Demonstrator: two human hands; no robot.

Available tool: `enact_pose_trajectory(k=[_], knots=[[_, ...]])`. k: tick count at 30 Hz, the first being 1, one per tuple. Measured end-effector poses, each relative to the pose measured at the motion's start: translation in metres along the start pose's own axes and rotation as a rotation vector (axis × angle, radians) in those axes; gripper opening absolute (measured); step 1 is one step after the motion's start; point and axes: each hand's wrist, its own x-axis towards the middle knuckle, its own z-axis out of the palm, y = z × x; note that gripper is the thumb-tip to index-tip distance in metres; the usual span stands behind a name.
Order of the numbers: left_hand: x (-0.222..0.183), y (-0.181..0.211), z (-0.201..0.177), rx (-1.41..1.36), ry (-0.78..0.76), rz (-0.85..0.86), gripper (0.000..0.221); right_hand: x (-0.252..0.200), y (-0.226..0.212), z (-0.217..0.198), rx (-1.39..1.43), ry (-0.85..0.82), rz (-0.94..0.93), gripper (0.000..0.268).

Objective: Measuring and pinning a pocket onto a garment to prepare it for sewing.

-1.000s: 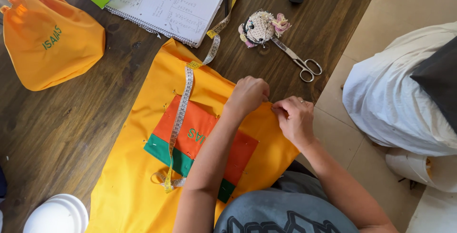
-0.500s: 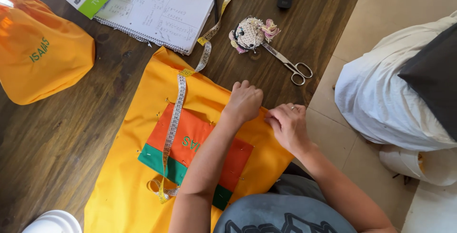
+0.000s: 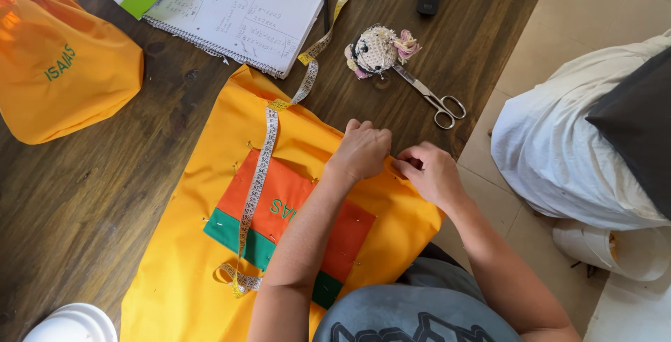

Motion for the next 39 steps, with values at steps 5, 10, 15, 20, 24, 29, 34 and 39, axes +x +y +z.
enact_pose_trajectory(k=[5, 10, 15, 20, 24, 29, 34, 39], knots=[[-0.003, 0.001, -0.014, -0.067, -0.046, -0.033, 0.005, 0.005, 0.015, 0.017, -0.063, -0.014, -0.071, 0.013], [0.000, -0.006, -0.024, -0.209, -0.109, -0.044, 0.009, 0.009, 0.020, 0.015, -0.066, -0.053, -0.073, 0.007], [0.003, -0.017, -0.012, -0.248, -0.071, 0.011, 0.009, 0.012, 0.020, 0.014, -0.083, -0.110, -0.054, 0.015], [-0.001, -0.021, -0.012, -0.265, -0.031, 0.041, 0.011, 0.011, 0.017, 0.014, -0.170, -0.127, -0.063, 0.016], [0.000, -0.018, -0.012, -0.197, -0.001, 0.064, 0.011, 0.016, 0.008, -0.005, -0.316, -0.237, -0.056, 0.015], [0.006, -0.024, 0.004, -0.181, 0.002, 0.044, 0.010, 0.059, -0.012, -0.035, -0.375, -0.144, -0.155, 0.012], [0.008, -0.028, 0.013, -0.223, 0.027, 0.059, 0.011, 0.166, -0.005, -0.039, -0.224, 0.374, -0.431, 0.006], [0.005, -0.027, 0.008, -0.242, 0.022, 0.067, 0.013, 0.191, -0.026, -0.029, -0.014, 0.430, -0.512, 0.013]])
